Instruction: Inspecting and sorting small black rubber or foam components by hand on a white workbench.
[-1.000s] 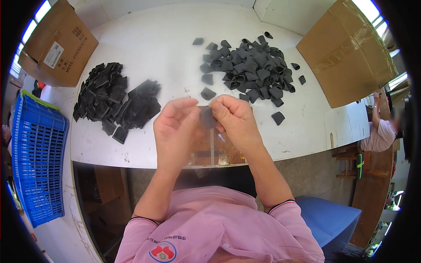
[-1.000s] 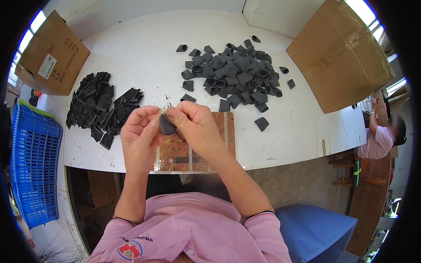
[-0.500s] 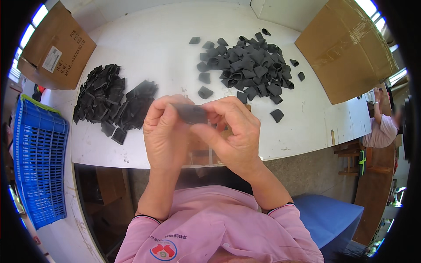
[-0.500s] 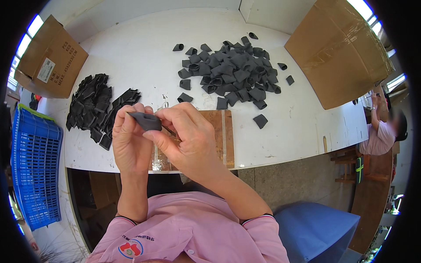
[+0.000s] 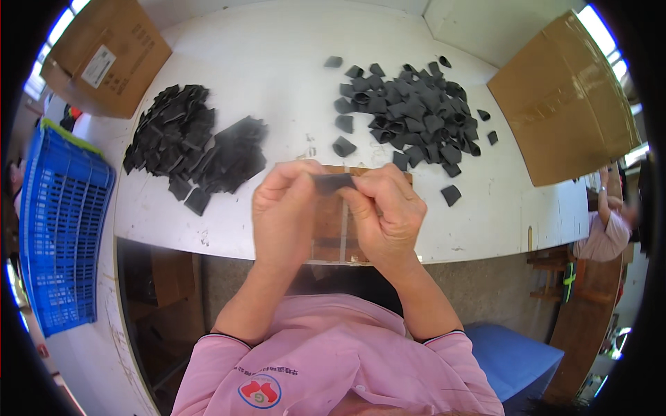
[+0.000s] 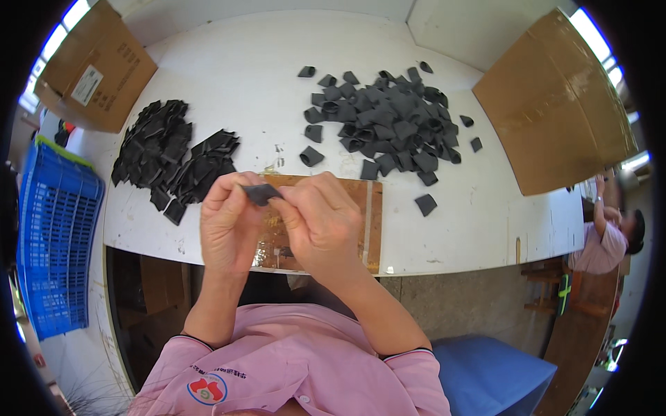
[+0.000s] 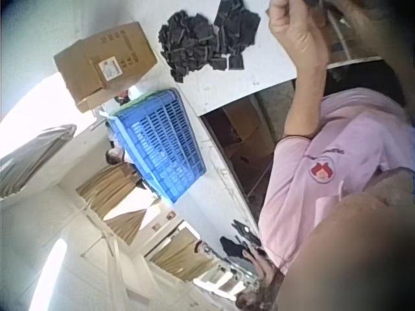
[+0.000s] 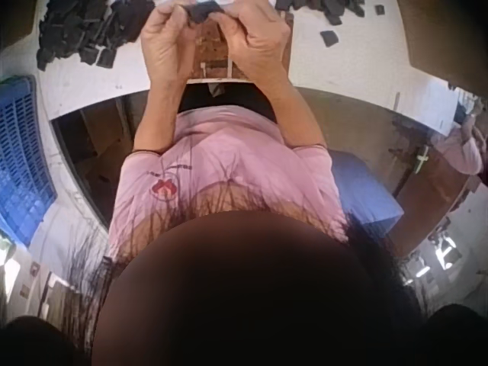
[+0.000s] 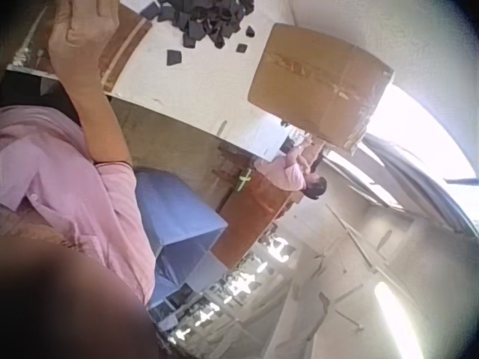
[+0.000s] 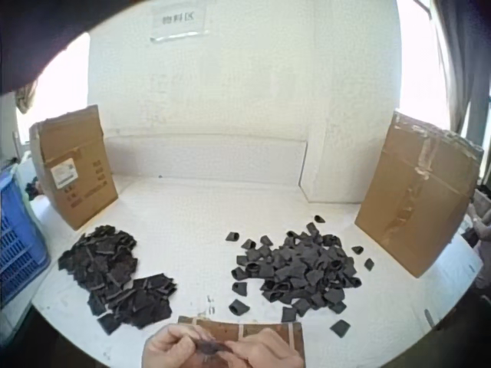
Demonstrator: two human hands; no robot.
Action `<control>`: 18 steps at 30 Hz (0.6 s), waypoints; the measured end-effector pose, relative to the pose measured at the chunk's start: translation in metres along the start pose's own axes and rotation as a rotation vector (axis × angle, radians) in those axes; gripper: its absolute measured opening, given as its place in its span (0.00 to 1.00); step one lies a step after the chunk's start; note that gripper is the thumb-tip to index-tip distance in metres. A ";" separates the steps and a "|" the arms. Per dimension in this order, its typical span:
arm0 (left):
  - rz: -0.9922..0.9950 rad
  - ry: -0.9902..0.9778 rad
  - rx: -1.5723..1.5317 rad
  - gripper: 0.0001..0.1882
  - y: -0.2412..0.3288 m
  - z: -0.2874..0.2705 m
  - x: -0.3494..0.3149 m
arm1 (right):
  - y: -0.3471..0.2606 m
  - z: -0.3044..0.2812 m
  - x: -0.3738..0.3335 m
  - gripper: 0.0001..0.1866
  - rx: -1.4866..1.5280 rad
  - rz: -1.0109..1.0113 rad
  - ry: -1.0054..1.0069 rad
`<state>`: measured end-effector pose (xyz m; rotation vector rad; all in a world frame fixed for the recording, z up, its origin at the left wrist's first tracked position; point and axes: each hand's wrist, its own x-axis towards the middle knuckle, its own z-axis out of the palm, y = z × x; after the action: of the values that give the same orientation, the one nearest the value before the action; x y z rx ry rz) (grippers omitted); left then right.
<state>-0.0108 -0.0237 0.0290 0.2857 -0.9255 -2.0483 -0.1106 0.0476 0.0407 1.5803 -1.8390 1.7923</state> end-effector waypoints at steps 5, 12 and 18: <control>0.042 0.103 0.488 0.03 -0.029 -0.023 -0.003 | 0.003 -0.024 0.018 0.03 0.313 0.432 -0.197; 0.653 0.301 1.783 0.15 -0.039 -0.099 0.044 | 0.033 -0.026 0.013 0.11 0.387 0.771 0.156; 0.353 0.184 2.316 0.10 -0.025 -0.131 0.096 | 0.029 -0.024 -0.044 0.09 0.473 0.929 -0.032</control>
<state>-0.0193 -0.1567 -0.0682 1.2234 -2.4385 0.2446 -0.1247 0.0836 -0.0024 0.8410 -2.5463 2.7306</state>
